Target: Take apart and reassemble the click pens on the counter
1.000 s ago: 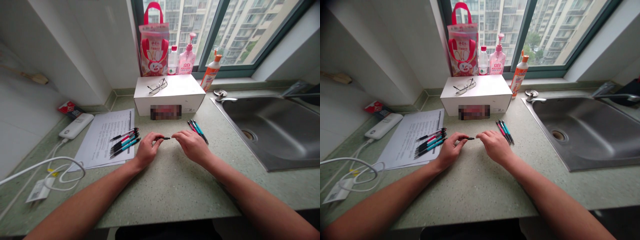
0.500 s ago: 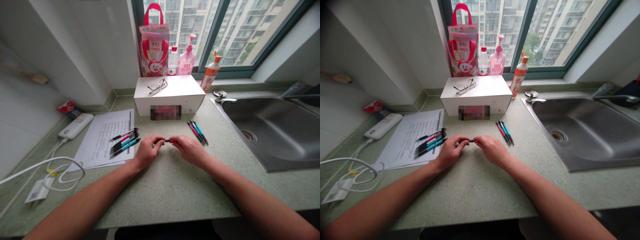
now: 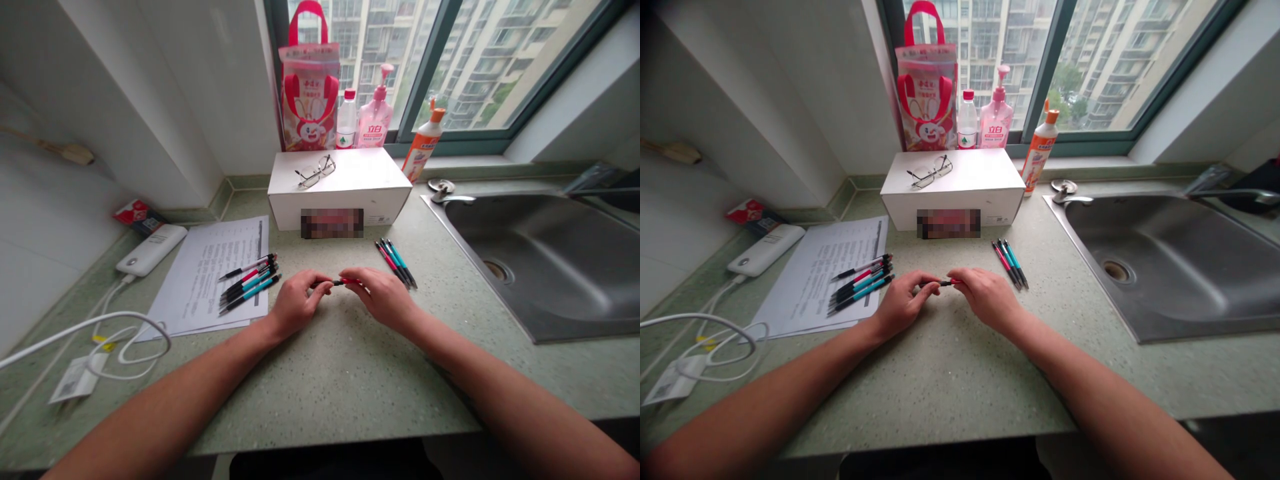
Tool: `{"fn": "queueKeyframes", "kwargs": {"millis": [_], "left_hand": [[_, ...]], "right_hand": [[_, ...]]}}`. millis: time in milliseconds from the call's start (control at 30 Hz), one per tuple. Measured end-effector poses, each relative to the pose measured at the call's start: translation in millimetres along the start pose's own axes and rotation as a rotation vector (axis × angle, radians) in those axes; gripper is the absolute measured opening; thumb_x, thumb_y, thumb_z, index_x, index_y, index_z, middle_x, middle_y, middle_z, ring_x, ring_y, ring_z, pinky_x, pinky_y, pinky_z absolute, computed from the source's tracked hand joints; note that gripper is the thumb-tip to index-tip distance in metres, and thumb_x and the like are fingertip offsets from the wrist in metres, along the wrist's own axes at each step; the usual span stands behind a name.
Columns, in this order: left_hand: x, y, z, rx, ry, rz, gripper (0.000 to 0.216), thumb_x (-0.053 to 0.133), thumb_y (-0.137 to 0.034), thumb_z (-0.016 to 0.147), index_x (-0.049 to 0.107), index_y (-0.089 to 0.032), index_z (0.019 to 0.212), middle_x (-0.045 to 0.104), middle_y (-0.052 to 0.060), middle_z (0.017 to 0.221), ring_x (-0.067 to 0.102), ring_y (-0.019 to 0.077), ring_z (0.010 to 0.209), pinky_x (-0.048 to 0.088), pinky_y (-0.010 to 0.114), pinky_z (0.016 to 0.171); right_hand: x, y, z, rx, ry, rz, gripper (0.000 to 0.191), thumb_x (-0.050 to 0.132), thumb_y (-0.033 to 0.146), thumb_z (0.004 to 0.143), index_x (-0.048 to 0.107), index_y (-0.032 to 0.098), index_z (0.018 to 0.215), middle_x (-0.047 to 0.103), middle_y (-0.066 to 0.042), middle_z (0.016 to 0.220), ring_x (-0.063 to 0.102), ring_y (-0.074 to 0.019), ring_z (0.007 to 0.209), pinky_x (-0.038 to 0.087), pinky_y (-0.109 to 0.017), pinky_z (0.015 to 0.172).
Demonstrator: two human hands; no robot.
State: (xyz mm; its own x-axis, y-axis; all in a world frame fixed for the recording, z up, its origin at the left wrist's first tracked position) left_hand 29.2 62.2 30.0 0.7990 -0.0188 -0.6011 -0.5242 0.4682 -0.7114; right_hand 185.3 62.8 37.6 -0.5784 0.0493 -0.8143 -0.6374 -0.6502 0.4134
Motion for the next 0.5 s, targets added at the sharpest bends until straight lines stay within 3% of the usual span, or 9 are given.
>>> {"fn": "queueKeyframes", "kwargs": {"millis": [67,200,500], "left_hand": [[-2,-2,0,0.033,-0.032,-0.001,0.014,0.062,-0.03,0.095,0.071,-0.02,0.096,0.075,0.005,0.089,0.068,0.0194,0.084,0.052,0.033,0.08],[3,2,0,-0.018,0.033,-0.014,0.017,0.059,-0.028,0.098,0.071,-0.02,0.09,0.074,0.002,0.08,0.067,0.0171,0.076,0.052,0.031,0.075],[-2,-5,-1,0.136,-0.036,-0.03,0.007,0.068,-0.016,0.09,0.07,-0.02,0.094,0.073,0.004,0.089,0.066,0.019,0.086,0.053,0.033,0.081]], "right_hand": [[2,0,0,0.0,0.021,0.01,0.02,0.052,0.028,0.102,0.066,0.021,0.114,0.077,-0.007,0.103,0.073,-0.0206,0.093,0.056,-0.034,0.081],[6,0,-1,0.003,0.056,0.018,0.019,0.053,0.027,0.102,0.066,0.022,0.115,0.077,-0.007,0.105,0.073,-0.0198,0.095,0.056,-0.033,0.082],[12,3,-2,0.011,0.124,0.033,0.021,0.049,0.027,0.103,0.063,0.02,0.117,0.077,-0.007,0.106,0.074,-0.0214,0.093,0.055,-0.033,0.08]]}}
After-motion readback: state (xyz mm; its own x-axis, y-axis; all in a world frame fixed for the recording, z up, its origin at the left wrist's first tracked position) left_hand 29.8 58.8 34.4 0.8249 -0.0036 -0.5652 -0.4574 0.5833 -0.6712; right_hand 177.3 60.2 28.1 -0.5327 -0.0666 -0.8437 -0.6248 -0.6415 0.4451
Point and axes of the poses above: each hand's wrist, its own z-axis towards the middle knuckle, its own x-axis out of the palm, y = z × x, the point moved 8 cm from there along z, towards the middle knuckle
